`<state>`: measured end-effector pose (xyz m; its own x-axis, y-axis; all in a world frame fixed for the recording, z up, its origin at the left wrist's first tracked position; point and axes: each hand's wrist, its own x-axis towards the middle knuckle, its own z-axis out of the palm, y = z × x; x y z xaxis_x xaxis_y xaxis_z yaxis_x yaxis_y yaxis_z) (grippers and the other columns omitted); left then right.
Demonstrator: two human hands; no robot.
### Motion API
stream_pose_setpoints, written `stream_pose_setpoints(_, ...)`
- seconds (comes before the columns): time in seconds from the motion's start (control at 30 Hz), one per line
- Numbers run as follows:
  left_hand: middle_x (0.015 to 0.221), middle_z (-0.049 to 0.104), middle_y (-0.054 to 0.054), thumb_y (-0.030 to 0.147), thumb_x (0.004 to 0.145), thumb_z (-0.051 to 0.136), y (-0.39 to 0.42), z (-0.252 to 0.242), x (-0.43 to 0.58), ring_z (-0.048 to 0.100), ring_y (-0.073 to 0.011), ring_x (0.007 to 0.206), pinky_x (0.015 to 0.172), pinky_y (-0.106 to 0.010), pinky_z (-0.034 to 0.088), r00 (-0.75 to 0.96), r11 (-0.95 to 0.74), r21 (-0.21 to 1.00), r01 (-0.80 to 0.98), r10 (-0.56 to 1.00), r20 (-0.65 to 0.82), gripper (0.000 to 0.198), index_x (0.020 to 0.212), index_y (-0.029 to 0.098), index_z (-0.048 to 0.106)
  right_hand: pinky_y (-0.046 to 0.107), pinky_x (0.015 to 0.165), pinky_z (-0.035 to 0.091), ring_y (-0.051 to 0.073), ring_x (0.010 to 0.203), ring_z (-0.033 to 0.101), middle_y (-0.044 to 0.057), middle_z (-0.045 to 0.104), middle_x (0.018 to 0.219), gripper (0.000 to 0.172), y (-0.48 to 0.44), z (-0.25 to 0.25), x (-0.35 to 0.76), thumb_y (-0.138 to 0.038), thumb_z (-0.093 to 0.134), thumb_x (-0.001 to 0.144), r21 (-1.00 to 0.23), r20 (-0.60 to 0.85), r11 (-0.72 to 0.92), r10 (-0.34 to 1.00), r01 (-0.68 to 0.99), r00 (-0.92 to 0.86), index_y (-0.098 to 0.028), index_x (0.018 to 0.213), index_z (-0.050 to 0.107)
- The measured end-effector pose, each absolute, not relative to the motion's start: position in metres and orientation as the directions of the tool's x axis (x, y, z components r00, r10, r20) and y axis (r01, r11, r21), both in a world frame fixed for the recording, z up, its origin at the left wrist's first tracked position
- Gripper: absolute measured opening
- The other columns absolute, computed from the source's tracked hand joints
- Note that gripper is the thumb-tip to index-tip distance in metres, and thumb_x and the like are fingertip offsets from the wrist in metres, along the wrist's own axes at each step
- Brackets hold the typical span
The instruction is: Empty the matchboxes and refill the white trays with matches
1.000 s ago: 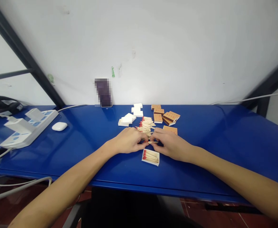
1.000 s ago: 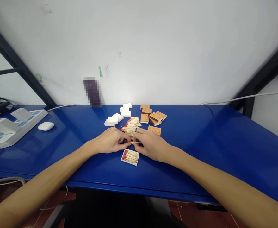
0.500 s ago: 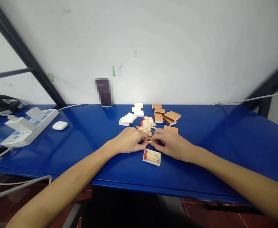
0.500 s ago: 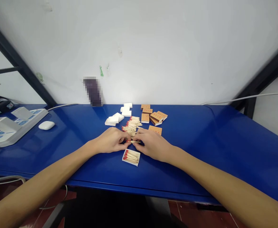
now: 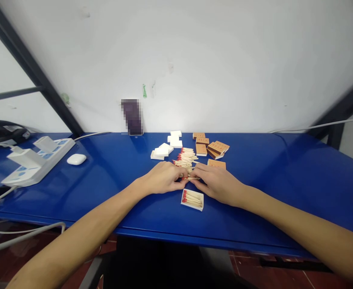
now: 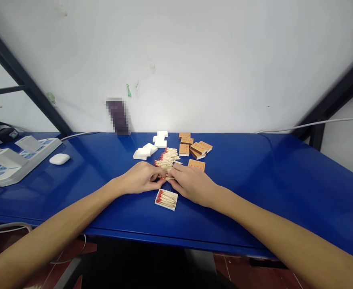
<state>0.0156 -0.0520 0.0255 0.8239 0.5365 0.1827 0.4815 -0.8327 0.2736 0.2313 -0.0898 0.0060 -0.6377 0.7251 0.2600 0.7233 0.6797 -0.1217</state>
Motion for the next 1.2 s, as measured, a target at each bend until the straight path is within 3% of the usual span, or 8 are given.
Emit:
stream_pose_setpoints(0.27,0.054,0.052,0.005,0.028,0.088,0.057,-0.051,0.027,0.015,0.045,-0.0080,0.048,0.052,-0.021,0.029,0.823,-0.824,0.299,0.482,0.542,0.167,0.017,0.081,0.016,0.066,0.027,0.056,0.032,0.016,0.069,0.056,0.006,0.062,0.088,0.017,-0.089,0.008,0.232,-0.024,0.046,0.099,-0.065,0.262,0.691,0.708,0.720,-0.656,-0.015,0.092,0.059)
stream_pose_setpoints(0.53,0.051,0.050,0.006,0.024,0.084,0.059,-0.053,0.030,0.018,0.044,-0.0082,0.047,0.052,-0.021,0.029,0.808,-0.786,0.346,0.512,0.577,0.116,0.011,0.078,0.016,0.064,0.027,0.057,0.033,0.016,0.070,0.055,0.006,0.062,0.088,0.018,-0.090,0.009,0.232,-0.023,0.046,0.099,-0.103,0.263,0.703,0.702,0.704,-0.662,-0.015,0.090,0.060)
stream_pose_setpoints(0.77,0.051,0.047,0.007,0.024,0.086,0.055,-0.053,0.027,0.017,0.042,-0.0089,0.046,0.051,-0.022,0.027,0.814,-0.805,0.309,0.507,0.565,0.135,0.010,0.085,0.017,0.063,0.027,0.058,0.035,0.016,0.071,0.056,0.006,0.061,0.089,0.017,-0.091,0.010,0.231,-0.022,0.045,0.100,-0.140,0.262,0.703,0.705,0.697,-0.659,-0.016,0.093,0.060)
stream_pose_setpoints(1.03,0.056,0.053,0.005,0.029,0.089,0.055,-0.052,0.028,0.016,0.047,-0.0100,0.050,0.053,-0.022,0.029,0.813,-0.801,0.300,0.518,0.570,0.118,0.015,0.090,0.017,0.063,0.029,0.056,0.032,0.017,0.068,0.057,0.007,0.064,0.086,0.021,-0.097,0.024,0.233,-0.023,0.045,0.100,0.025,0.256,0.671,0.713,0.741,-0.653,-0.015,0.087,0.060)
stream_pose_setpoints(1.2,0.058,0.054,0.005,0.024,0.087,0.056,-0.052,0.027,0.015,0.046,-0.0100,0.051,0.053,-0.022,0.028,0.828,-0.809,0.317,0.495,0.550,0.110,0.010,0.090,0.018,0.063,0.030,0.058,0.036,0.017,0.067,0.057,0.005,0.063,0.082,0.023,-0.118,0.036,0.226,-0.023,0.045,0.099,0.009,0.299,0.741,0.638,0.671,-0.709,-0.016,0.084,0.060)
